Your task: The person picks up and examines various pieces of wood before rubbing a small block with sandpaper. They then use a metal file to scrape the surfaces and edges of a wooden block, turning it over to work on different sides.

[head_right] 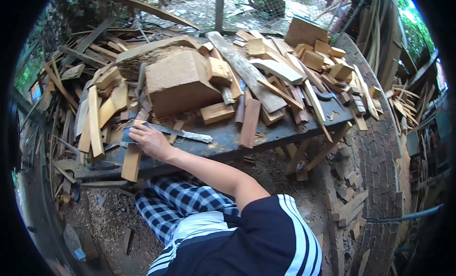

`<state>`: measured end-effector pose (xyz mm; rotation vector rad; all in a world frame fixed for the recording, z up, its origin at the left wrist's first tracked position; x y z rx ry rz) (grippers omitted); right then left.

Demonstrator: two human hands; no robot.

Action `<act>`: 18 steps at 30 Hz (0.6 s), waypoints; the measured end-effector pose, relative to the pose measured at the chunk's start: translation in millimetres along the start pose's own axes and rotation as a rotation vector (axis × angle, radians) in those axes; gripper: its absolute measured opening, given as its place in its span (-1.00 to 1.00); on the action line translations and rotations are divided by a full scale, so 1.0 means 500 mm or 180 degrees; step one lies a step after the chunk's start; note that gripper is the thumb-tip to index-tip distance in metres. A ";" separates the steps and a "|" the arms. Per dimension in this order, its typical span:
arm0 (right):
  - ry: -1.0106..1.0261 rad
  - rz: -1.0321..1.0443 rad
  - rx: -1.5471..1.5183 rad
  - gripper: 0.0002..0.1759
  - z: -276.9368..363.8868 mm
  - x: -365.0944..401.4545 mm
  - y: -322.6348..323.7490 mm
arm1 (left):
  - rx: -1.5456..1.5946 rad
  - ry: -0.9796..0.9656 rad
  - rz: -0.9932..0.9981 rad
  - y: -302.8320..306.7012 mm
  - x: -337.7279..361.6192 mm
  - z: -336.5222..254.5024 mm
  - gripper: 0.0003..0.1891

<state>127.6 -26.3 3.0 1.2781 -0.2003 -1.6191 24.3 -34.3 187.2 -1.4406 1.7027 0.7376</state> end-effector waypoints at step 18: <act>-0.0019 -0.0028 -0.0032 -0.51 0.016 -0.004 0.010 | 0.0139 0.0534 0.0223 -0.004 0.087 -0.008 -0.65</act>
Point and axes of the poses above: each hand's wrist, its own x-axis away from the middle knuckle, its own y-axis out of the back of the hand, z = x × y, the point moved 3 cm from there along -x, towards the middle knuckle, and after that the axes turned 1 degree about z, right-handed, at the moved point
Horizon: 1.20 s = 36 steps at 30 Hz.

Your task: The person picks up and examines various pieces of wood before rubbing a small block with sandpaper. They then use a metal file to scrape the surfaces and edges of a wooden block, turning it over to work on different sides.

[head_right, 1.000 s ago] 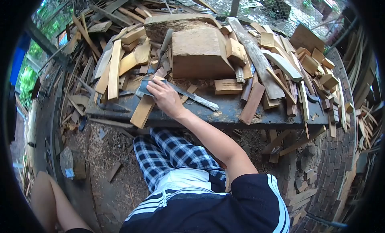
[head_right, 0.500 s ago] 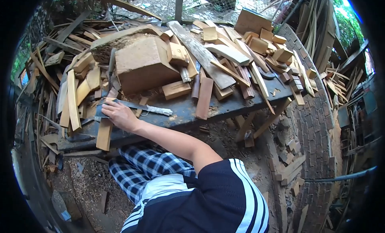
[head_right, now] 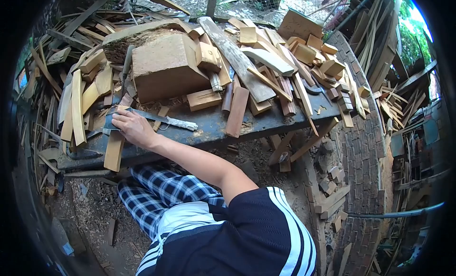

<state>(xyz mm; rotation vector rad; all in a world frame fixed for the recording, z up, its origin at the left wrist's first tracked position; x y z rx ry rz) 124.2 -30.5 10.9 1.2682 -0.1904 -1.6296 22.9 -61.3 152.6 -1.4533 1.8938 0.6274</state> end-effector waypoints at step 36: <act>-0.0063 0.0280 -0.0073 -0.51 -0.004 -0.006 0.016 | -0.1496 -0.0797 0.0142 0.222 -0.179 -0.122 -0.54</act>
Point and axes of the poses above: each hand's wrist, its own x-axis away from the middle knuckle, its own y-axis out of the back of the hand, z = x × y, the point moved 3 cm from there along -x, towards the middle knuckle, and after that the axes turned 1 degree about z, right-handed, at the moved point
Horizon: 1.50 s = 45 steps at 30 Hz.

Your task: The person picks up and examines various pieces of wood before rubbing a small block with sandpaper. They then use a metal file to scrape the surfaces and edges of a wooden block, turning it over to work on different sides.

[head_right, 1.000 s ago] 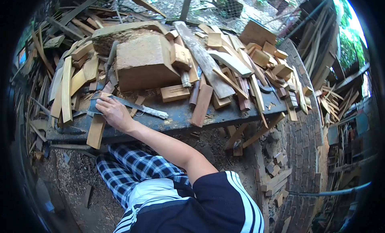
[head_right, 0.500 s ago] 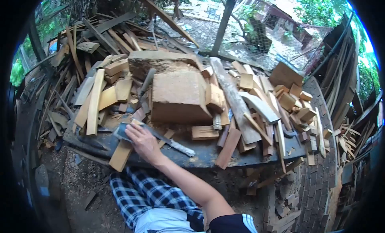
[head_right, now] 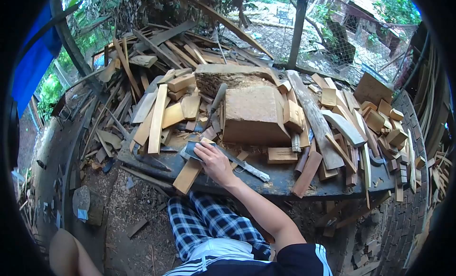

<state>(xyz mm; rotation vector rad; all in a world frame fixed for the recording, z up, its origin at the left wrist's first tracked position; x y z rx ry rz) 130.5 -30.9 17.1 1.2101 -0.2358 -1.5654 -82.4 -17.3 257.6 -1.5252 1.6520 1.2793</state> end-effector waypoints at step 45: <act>0.0022 -0.0107 0.0023 -0.50 0.000 0.002 0.000 | 0.0440 0.0302 0.1335 -0.124 0.059 -0.002 -0.38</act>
Point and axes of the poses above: each hand's wrist, its own x-axis away from the middle knuckle, its own y-axis out of the back of the hand, z = x × y, the point moved 3 cm from there along -x, towards the middle knuckle, and after that the axes turned 1 degree about z, right-handed, at the moved point
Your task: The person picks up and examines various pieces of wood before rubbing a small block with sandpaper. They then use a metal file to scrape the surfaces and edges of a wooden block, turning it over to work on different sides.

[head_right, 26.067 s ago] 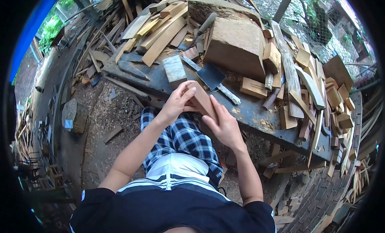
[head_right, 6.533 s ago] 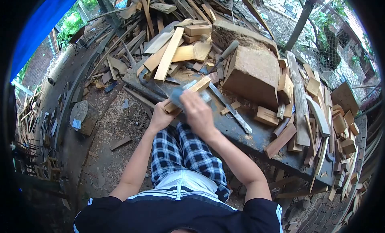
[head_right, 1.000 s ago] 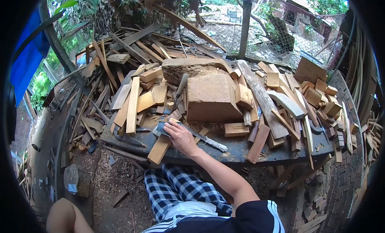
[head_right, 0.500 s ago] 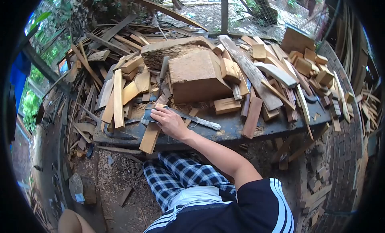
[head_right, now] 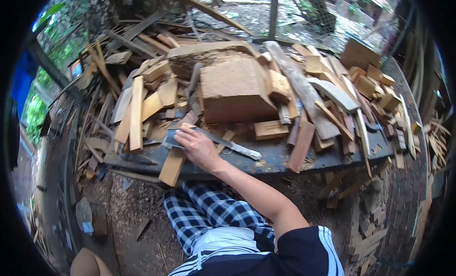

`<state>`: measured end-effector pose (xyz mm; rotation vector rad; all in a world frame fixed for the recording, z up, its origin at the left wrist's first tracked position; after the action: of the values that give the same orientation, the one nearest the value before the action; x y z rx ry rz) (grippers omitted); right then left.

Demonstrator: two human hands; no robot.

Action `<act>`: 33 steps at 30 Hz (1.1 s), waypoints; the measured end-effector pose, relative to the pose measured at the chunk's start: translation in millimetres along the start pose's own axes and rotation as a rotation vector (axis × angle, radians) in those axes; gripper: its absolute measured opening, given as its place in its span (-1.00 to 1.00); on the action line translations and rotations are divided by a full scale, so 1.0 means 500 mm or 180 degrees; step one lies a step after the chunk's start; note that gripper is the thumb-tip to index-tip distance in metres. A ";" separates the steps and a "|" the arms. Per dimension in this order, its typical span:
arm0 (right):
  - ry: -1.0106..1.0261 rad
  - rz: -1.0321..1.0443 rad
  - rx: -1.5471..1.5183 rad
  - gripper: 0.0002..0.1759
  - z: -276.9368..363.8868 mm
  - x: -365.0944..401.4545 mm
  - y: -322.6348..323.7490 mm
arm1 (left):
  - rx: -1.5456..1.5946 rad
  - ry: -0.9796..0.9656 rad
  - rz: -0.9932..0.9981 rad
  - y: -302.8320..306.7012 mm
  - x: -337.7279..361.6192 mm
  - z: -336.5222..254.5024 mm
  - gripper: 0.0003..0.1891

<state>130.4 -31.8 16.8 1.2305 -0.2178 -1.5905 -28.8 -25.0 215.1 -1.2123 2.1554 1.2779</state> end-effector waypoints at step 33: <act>0.0359 0.0324 -0.0291 -0.57 0.110 0.018 -0.012 | 0.0319 0.2401 -0.0405 -0.204 0.336 0.196 -0.31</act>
<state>84.5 -60.1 32.2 1.2151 -0.1322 -1.4240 -52.7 -48.5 -1.9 -1.9749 2.5170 0.6977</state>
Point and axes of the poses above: each hand's wrist, its own x-axis away from the middle knuckle, its own y-axis out of the back of the hand, z = x × y, the point moved 3 cm from there along -x, towards the middle knuckle, and after that the axes turned 1 degree about z, right-handed, at the moved point
